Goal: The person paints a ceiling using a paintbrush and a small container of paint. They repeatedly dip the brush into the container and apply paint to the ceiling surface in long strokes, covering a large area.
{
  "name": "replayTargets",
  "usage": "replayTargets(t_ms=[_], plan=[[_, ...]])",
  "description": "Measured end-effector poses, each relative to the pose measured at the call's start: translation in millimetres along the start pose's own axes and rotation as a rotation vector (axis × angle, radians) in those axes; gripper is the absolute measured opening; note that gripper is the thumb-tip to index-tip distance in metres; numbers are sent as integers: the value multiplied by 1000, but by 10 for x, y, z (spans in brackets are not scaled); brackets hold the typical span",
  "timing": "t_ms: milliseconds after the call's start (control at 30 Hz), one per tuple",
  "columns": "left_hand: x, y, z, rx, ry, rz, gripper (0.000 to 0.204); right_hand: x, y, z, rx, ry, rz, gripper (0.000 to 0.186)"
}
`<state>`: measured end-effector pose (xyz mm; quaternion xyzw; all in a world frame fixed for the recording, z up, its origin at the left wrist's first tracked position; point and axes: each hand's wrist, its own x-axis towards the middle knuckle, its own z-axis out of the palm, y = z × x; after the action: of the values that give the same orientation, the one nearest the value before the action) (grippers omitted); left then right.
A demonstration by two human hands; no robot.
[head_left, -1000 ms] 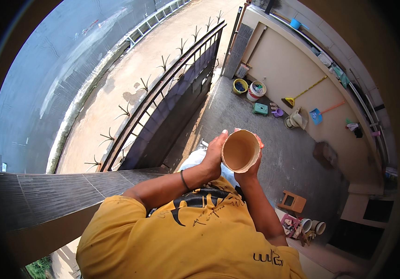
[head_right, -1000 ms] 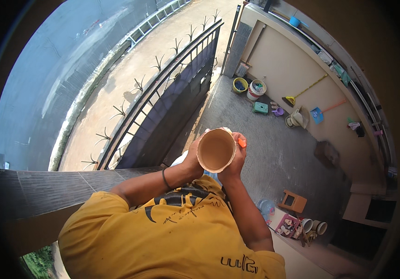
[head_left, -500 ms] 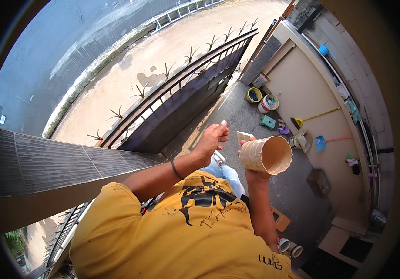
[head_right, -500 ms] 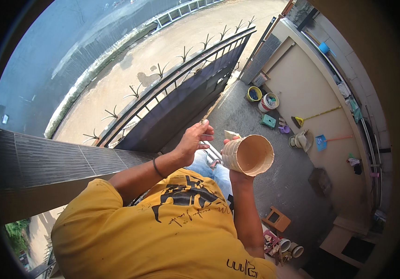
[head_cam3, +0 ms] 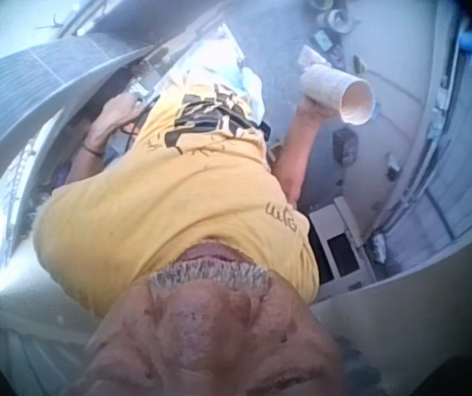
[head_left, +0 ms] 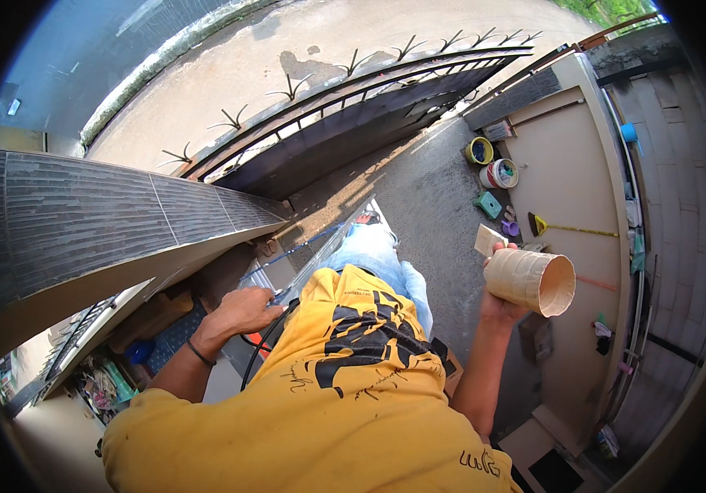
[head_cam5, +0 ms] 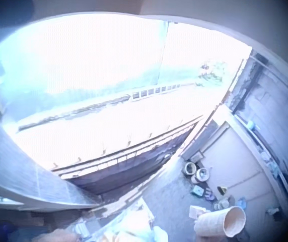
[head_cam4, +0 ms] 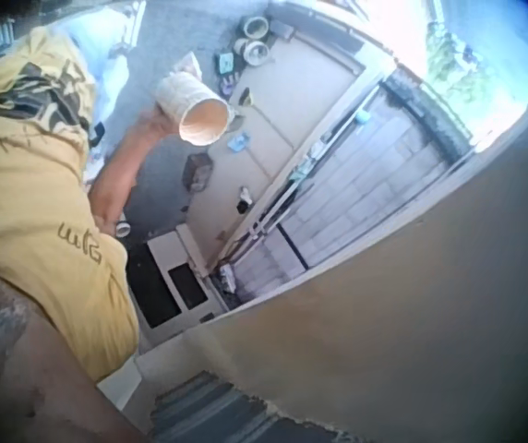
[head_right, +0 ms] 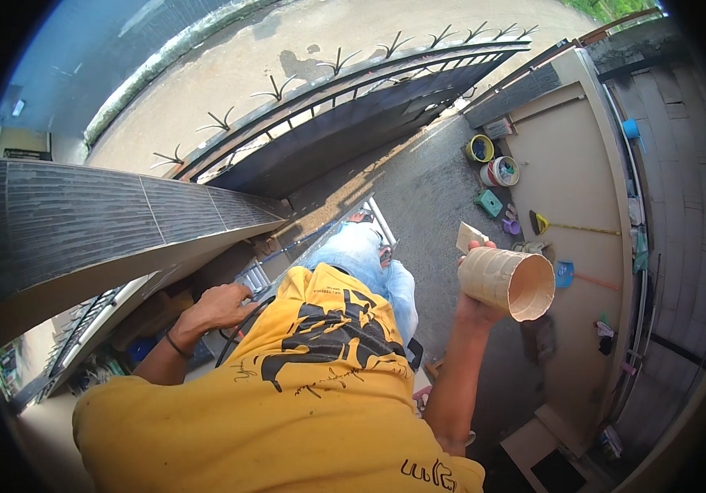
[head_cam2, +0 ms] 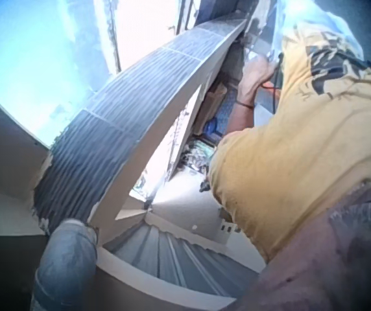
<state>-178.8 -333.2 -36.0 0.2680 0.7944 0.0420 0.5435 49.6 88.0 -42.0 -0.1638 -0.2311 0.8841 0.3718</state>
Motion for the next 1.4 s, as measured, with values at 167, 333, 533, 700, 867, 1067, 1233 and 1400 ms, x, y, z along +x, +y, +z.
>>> replayTargets(t_ms=[167, 333, 533, 700, 867, 1067, 1233, 1400], plan=[[73, -47, 460, -107, 196, -55, 59, 286, 52, 28, -1, -84, 45, 65], [57, 11, 532, -241, 208, -147, 60, 550, 56, 37, -4, -75, 100, 63], [332, -403, 695, -462, 241, -150, 64, 714, 82, 6, 5, -67, 167, 61], [268, -218, 696, -292, 314, -153, 59, 796, 67, -146, -11, -95, 173, 60], [118, -183, 572, -140, 527, -139, 49, 921, 36, -310, 1, -63, 210, 61], [198, -335, 772, -281, 803, -76, 31, 1073, 121, -292, 2, -35, 256, 62], [215, -355, 855, -192, 955, -74, 26, 1175, 242, -171, 27, -49, 275, 62], [221, -377, 919, -179, 988, -95, 27, 1187, 281, -68, -6, -55, 286, 62]])
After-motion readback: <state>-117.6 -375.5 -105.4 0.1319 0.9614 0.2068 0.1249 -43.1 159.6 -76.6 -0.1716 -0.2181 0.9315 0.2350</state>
